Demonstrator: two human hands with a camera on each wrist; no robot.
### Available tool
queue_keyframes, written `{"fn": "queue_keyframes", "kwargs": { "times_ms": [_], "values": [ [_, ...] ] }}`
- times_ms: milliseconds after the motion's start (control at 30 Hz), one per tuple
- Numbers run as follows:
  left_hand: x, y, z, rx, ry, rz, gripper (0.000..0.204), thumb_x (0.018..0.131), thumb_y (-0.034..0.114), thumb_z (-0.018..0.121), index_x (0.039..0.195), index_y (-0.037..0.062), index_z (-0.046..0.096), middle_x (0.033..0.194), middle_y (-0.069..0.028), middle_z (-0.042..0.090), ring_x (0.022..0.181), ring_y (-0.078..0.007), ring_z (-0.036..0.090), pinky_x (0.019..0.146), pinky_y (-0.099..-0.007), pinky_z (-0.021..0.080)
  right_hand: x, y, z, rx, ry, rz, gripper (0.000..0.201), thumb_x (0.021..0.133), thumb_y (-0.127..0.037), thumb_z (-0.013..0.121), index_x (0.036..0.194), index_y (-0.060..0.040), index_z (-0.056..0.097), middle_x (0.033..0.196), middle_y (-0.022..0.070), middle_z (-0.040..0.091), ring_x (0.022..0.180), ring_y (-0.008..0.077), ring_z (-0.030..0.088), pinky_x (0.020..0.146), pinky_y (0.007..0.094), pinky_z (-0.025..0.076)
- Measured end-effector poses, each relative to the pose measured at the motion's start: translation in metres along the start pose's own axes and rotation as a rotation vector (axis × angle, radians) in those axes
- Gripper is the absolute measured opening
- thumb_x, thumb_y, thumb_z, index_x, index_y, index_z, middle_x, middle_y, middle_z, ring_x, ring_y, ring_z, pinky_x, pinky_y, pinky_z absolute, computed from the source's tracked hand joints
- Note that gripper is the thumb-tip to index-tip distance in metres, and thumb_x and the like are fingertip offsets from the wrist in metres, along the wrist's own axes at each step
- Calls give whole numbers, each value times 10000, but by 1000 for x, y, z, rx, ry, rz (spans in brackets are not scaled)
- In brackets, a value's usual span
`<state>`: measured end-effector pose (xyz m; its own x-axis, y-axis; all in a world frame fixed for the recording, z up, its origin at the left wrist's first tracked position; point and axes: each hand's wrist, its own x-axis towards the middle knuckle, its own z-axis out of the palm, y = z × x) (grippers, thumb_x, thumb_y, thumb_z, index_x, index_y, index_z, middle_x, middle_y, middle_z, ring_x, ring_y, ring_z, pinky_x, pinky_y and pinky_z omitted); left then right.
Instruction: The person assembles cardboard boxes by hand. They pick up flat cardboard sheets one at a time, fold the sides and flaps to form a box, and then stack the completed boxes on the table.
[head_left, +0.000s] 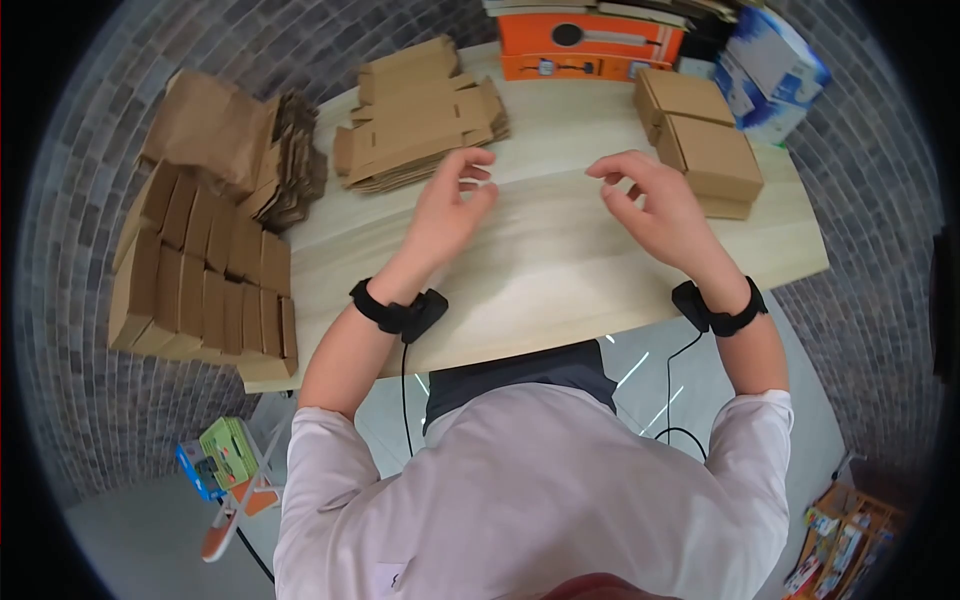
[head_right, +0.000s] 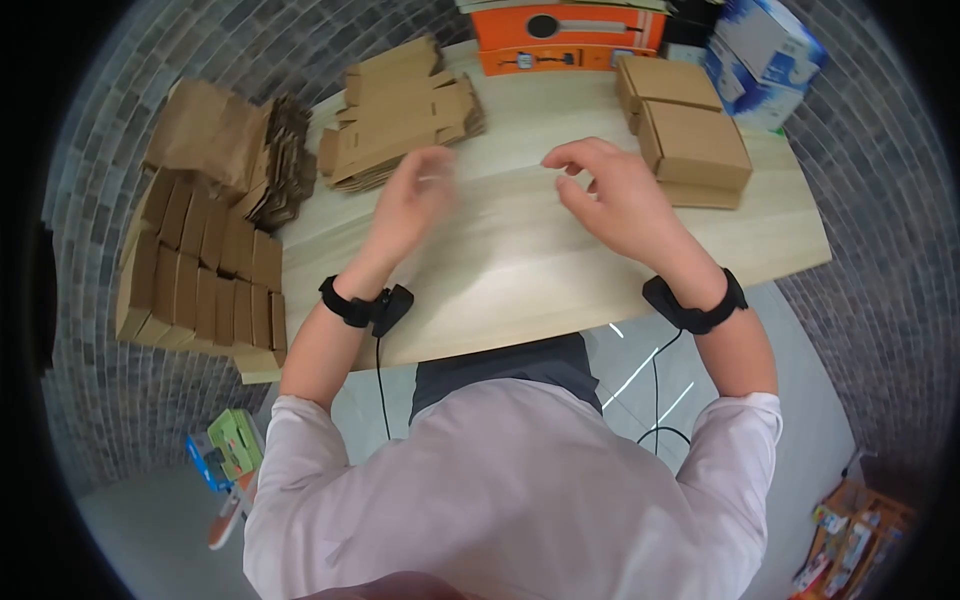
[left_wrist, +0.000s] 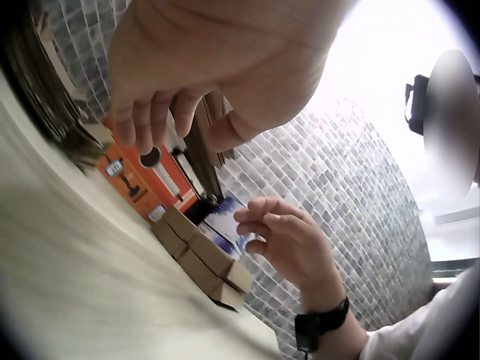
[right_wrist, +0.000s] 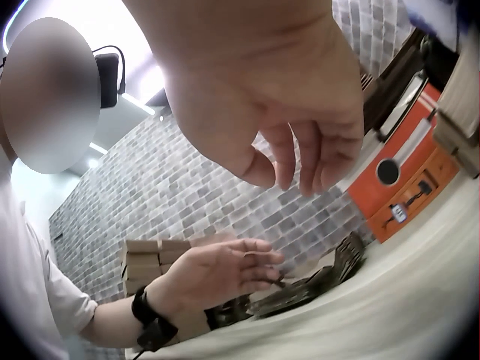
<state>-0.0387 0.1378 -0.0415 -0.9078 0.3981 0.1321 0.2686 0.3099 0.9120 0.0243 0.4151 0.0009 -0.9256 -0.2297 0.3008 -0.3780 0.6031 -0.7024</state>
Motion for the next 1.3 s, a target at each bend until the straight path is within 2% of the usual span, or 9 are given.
{"fn": "queue_keyframes", "kwargs": {
  "times_ms": [133, 200, 333, 433, 667, 767, 967, 1167, 1300],
  "values": [
    [10, -32, -57, 86, 276, -7, 357, 878, 121, 628, 1220, 36, 567, 1213, -135, 602, 1131, -236, 591, 943, -359, 475, 57, -4, 40, -48, -49, -70, 274, 892, -151, 598, 1131, -35, 664, 1118, 158, 674, 1006, 284, 655, 815, 390, 540],
    [10, -37, -86, 498, 529, 106, 392, 863, 109, 611, 1241, 19, 557, 1246, -162, 578, 1166, -301, 562, 984, -403, 453, 87, 14, 62, -81, 1, -60, 300, 892, -168, 598, 1149, -24, 656, 1134, 171, 671, 1031, 298, 651, 851, 408, 533],
    [12, -72, -119, 728, 659, -1, 509, 847, 148, 611, 1297, -60, 498, 1362, -231, 486, 1280, -410, 435, 1077, -466, 381, 132, 38, 98, -263, 153, -42, 378, 890, -207, 600, 1202, 4, 628, 1183, 199, 657, 1071, 333, 641, 937, 435, 512],
    [15, -92, -125, 774, 560, -168, 568, 843, 187, 619, 1328, -71, 475, 1396, -247, 448, 1302, -435, 405, 1085, -477, 377, 143, 39, 113, -390, 31, 14, 428, 890, -225, 603, 1248, 10, 603, 1264, 192, 625, 1112, 355, 613, 960, 452, 503],
    [10, -94, -123, 859, 536, -48, 573, 851, 200, 614, 1345, -56, 478, 1409, -214, 451, 1305, -390, 417, 1088, -483, 375, 133, 31, 130, -520, 127, -93, 430, 907, -251, 606, 1270, -22, 585, 1361, 139, 568, 1169, 356, 563, 950, 449, 516],
    [13, -93, -128, 873, 548, -15, 547, 852, 183, 619, 1331, -49, 494, 1395, -197, 474, 1300, -376, 420, 1086, -480, 373, 135, 25, 130, -526, 175, -136, 360, 913, -249, 600, 1201, -34, 627, 1331, 132, 581, 1146, 341, 573, 930, 447, 523],
    [25, -96, -134, 829, 564, -147, 443, 856, 165, 633, 1255, -13, 558, 1144, -180, 643, 1197, -355, 515, 1018, -467, 398, 158, 22, 131, -519, 116, 154, 242, 913, -273, 632, 948, -40, 688, 1202, 128, 646, 1055, 327, 626, 873, 434, 519],
    [35, -69, -148, 927, 707, -11, 389, 855, 122, 620, 1221, 0, 570, 956, -155, 669, 1005, -340, 600, 925, -486, 439, 178, 43, 116, -204, 346, 46, 219, 881, -228, 628, 866, -9, 635, 987, 149, 659, 935, 291, 660, 798, 406, 541],
    [-10, -36, -148, 281, 702, 59, 422, 882, 70, 588, 1291, 9, 505, 924, -77, 641, 891, -193, 615, 796, -337, 483, 133, 10, 85, 493, 273, 228, 179, 919, -202, 611, 883, -27, 608, 860, 86, 651, 827, 170, 684, 664, 308, 544]
  ]
}}
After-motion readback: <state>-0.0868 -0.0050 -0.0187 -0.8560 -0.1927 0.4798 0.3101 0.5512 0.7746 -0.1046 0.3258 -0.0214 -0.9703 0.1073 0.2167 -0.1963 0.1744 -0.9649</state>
